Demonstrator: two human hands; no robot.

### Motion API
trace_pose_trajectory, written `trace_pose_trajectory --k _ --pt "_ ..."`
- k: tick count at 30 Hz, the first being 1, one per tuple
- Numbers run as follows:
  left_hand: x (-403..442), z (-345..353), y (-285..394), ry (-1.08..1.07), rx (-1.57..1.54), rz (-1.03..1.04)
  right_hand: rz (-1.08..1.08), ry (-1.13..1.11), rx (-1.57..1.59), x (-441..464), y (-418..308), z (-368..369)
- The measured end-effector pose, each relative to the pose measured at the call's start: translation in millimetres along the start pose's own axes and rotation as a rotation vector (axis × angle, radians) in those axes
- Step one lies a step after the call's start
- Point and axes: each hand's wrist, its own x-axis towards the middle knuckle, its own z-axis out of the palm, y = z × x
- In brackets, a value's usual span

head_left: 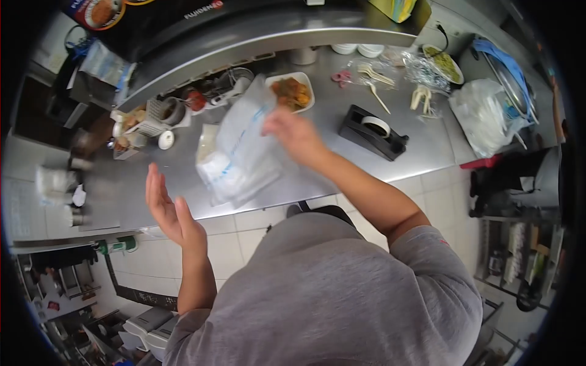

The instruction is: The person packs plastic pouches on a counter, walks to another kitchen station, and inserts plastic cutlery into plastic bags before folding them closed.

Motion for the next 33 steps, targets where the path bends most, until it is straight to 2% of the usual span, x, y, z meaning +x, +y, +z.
trace_pose_trajectory --k 1,3,4,6,7,9,12,13,14,15,16,17,18,19,20,22,24,26,27,28,29,32,33 --pt "-15 -2 -22 0.001 -0.021 -0.020 0.006 0.097 0.035 -13 -14 -27" --pt "-43 7 -54 -0.045 0.147 -0.306 0.033 0.318 0.178 -35 -28 -95" --pt "-51 23 -56 -0.149 0.129 -0.367 -0.064 0.438 0.158 -48 -39 -132" --pt "-60 71 -48 -0.405 0.096 -0.411 0.014 0.721 0.001 -81 -75 -204" --pt "-60 100 -41 -0.573 0.078 -0.287 0.004 0.853 -0.127 -93 -92 -237" --pt "-49 168 -12 -0.865 0.026 -0.086 -0.180 0.964 -0.370 -110 -117 -294" --pt "-35 287 37 -1.115 -0.074 0.308 -0.236 0.837 -0.625 -130 -132 -354" --pt "-40 329 51 -1.183 -0.070 0.411 -0.179 0.820 -0.676 -131 -130 -365" --pt "-56 378 53 -1.216 0.073 0.648 -0.122 0.799 -0.726 -129 -122 -372" --pt "-69 414 54 -1.138 0.091 0.825 -0.145 0.781 -0.730 -126 -107 -382" --pt "-83 446 57 -1.121 0.092 0.816 -0.023 0.783 -0.880 -125 -95 -392" --pt "-93 477 59 -1.274 0.184 0.620 -0.034 0.765 -1.043 -122 -80 -403" --pt "-100 500 65 -1.425 0.273 0.407 -0.082 0.726 -0.931 -122 -58 -419" --pt "-98 508 73 -1.577 0.480 0.522 -0.042 0.770 -0.653 -120 -43 -424" --pt "-94 505 79 -1.730 0.693 0.642 -0.103 0.823 -0.555 -118 -22 -432" --pt "-95 485 71 -1.604 0.622 0.613 -0.062 0.901 -0.224 -121 23 -439" --pt "-114 461 59 -1.447 0.648 0.625 -0.021 0.893 -0.115 -127 71 -432" --pt "-118 445 56 -1.468 0.728 0.493 0.112 0.722 -0.171 -142 112 -420" --pt "-101 442 70 -1.568 0.799 0.362 0.136 0.560 -0.378 -157 143 -424" --pt "-81 439 83 -1.665 0.868 0.223 0.209 0.475 -0.377 -169 167 -421" --pt "-75 442 86 -1.402 0.787 0.194 0.232 0.420 -0.373 -173 174 -418" --pt "-73 490 84 -0.958 0.416 -0.189 0.321 0.261 -0.302 -174 183 -415" --pt "-91 505 74 -0.954 0.427 -0.196 0.377 0.174 -0.258 -172 183 -417"
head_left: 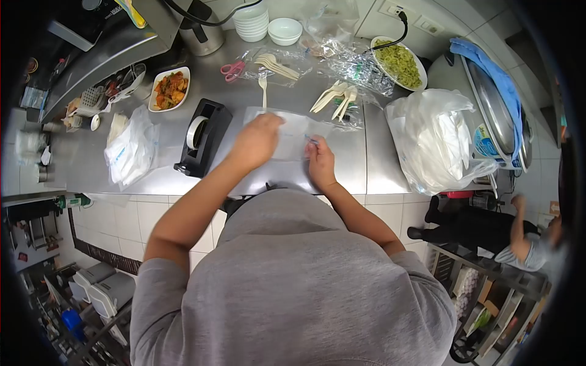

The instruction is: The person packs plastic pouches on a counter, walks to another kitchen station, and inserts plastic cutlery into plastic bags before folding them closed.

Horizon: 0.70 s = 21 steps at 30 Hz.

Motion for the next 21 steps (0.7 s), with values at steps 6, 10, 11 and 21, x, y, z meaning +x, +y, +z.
trace_pose_trajectory --k 6,10,11,21 --pt "-21 95 -34 -0.012 0.193 0.043 -0.071 0.251 -0.116 20 1 -70" --pt "-23 80 -35 -0.110 0.211 0.062 -0.063 0.371 -0.386 100 8 -108" --pt "-19 77 -36 -0.105 0.214 0.063 0.051 0.180 -0.522 124 12 -108" --pt "110 51 -76 0.233 0.041 -0.520 0.325 -0.092 -0.738 190 61 -96"
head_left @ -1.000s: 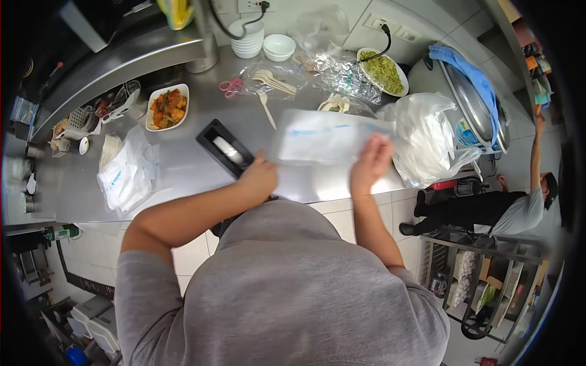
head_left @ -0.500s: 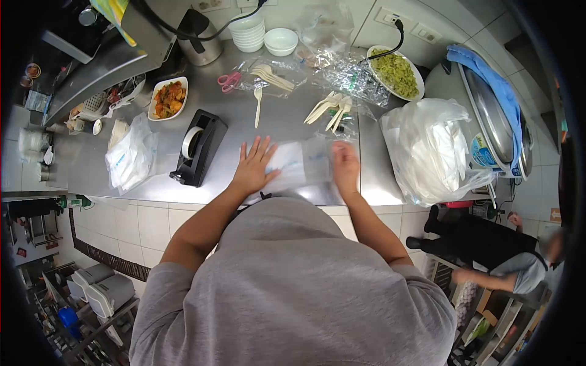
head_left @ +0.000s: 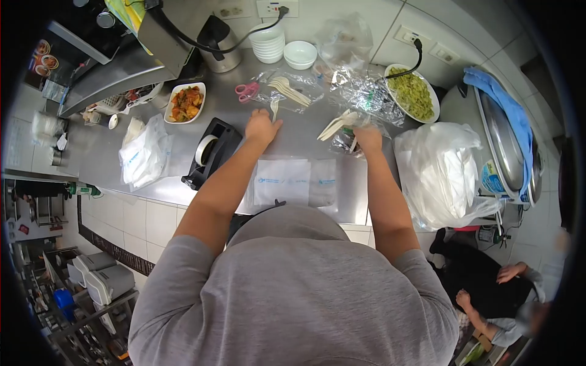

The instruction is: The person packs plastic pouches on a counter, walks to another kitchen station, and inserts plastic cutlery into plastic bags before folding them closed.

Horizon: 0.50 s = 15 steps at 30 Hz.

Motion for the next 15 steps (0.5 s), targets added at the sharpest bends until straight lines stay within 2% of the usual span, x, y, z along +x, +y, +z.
trace_pose_trajectory --k 2,4,6,8,9,10,13,14,15 --pt "17 2 2 -0.035 0.019 -0.026 -0.356 0.100 -0.408 5 10 -1" --pt "26 1 -5 -0.168 0.064 -0.116 -0.282 0.148 -0.303 -7 13 -17" --pt "29 -4 -14 -0.251 0.077 -0.097 -0.199 0.190 -0.192 -14 24 -20" --pt "20 -9 -28 -0.342 0.001 -0.118 -0.340 0.242 0.091 -11 52 -12" --pt "12 4 -44 -0.103 -0.099 -0.068 -0.417 0.194 -0.149 -13 63 -14" --pt "9 2 -46 -0.103 -0.095 -0.072 -0.420 0.191 -0.146 -33 56 -24" --pt "4 -6 -42 -0.130 -0.096 -0.052 -0.022 0.103 0.165 -111 17 -73" --pt "7 -9 -38 -0.228 -0.059 -0.076 0.084 0.048 0.231 -129 11 -79" --pt "9 -11 -35 -0.327 -0.023 -0.096 0.078 0.047 0.228 -143 13 -78"
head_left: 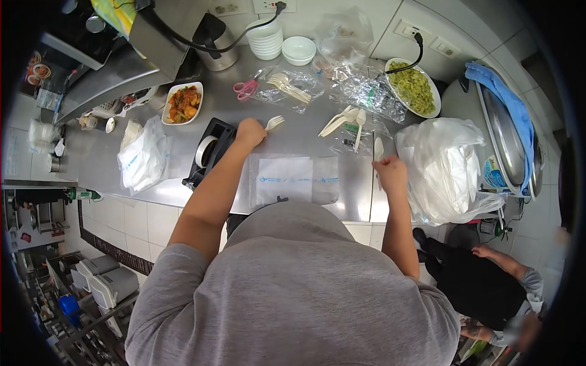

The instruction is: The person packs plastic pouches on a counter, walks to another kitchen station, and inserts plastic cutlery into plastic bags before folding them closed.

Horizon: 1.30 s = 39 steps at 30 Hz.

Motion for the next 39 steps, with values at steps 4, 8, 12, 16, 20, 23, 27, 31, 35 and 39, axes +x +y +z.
trace_pose_trajectory --k 4,8,12,16,20,23,27,31,35,39 --pt "-3 2 1 -0.014 0.178 0.013 -0.212 -0.021 -0.006 -51 -17 -8" --pt "-44 -8 25 0.098 -0.498 0.105 -0.404 0.032 0.439 -79 -54 20" --pt "-115 -13 88 -0.259 -1.145 0.136 -0.654 0.231 0.301 -82 -98 45" --pt "-141 -12 98 -0.403 -1.234 0.222 -0.811 0.222 0.004 -81 -102 66" --pt "-152 -15 92 -0.571 -1.432 0.194 -0.857 0.169 -0.087 -82 -92 62" --pt "-151 -10 94 -0.531 -1.445 0.142 -0.748 0.068 0.246 -78 -79 64" --pt "-149 -3 100 -0.356 -1.539 0.278 -0.157 -0.049 1.065 -83 -70 59" --pt "-157 8 121 -0.350 -1.258 0.323 -0.207 0.175 1.159 -70 -27 27" --pt "-162 19 140 -0.163 -0.257 0.344 -0.122 0.264 1.054 -63 31 -16" --pt "-149 65 149 0.010 0.065 0.562 0.024 0.165 0.941 -69 72 -15"
